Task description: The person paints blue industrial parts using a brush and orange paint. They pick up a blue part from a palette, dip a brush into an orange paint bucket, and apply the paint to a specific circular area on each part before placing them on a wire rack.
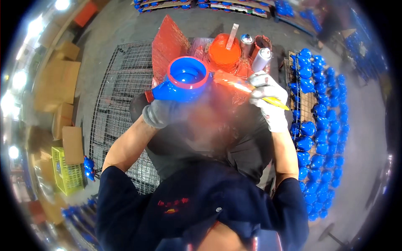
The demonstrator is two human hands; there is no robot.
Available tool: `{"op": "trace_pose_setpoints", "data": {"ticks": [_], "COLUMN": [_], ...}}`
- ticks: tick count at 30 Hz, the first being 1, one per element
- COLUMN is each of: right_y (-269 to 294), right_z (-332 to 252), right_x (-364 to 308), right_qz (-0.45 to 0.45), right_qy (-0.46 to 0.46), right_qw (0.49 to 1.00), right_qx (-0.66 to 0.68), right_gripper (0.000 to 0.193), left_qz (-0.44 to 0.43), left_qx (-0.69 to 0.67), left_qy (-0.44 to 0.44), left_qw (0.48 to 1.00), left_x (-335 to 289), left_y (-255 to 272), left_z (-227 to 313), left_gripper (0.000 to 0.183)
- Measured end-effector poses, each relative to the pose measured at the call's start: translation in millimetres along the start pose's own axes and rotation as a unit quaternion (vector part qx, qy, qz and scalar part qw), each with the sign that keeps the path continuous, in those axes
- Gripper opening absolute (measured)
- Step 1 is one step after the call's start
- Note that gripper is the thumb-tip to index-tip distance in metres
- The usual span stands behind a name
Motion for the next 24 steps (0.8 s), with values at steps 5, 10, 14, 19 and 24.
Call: {"op": "trace_pose_setpoints", "data": {"ticks": [5, 10, 14, 19, 24], "right_y": [34, 24, 5, -13, -16], "right_z": [-20, -27, -3, 19, 8], "right_x": [0, 37, 60, 51, 38], "right_qz": [0.098, 0.102, -0.057, -0.142, -0.139], "right_qy": [0.038, -0.105, -0.181, -0.322, -0.338], "right_qw": [0.987, 0.961, 0.894, 0.866, 0.886], "right_qx": [-0.125, -0.233, -0.407, -0.355, -0.284], "right_gripper": [0.025, 0.031, 0.04, 0.04, 0.035], "left_qz": [0.12, 0.237, 0.177, 0.165, 0.181], "left_qx": [0.468, 0.847, 0.931, 0.946, 0.951], "left_qy": [-0.288, -0.347, -0.316, -0.254, -0.252], "left_qw": [0.827, 0.327, -0.036, -0.112, -0.001], "left_x": [-4, -6, 17, 24, 24], "left_y": [-21, -38, -50, -41, -38], "left_z": [37, 16, -38, -51, -43], "left_gripper": [0.074, 0.063, 0.092, 0.091, 0.083]}}
Point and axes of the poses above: each hand's wrist, its own x-axis towards the middle knuckle, its own y-axis out of the back of the hand, z = x × y, the point moved 10 cm from there along x, towards the middle knuckle, and after that the axes turned 6 degrees about x, right-handed, at the moved point
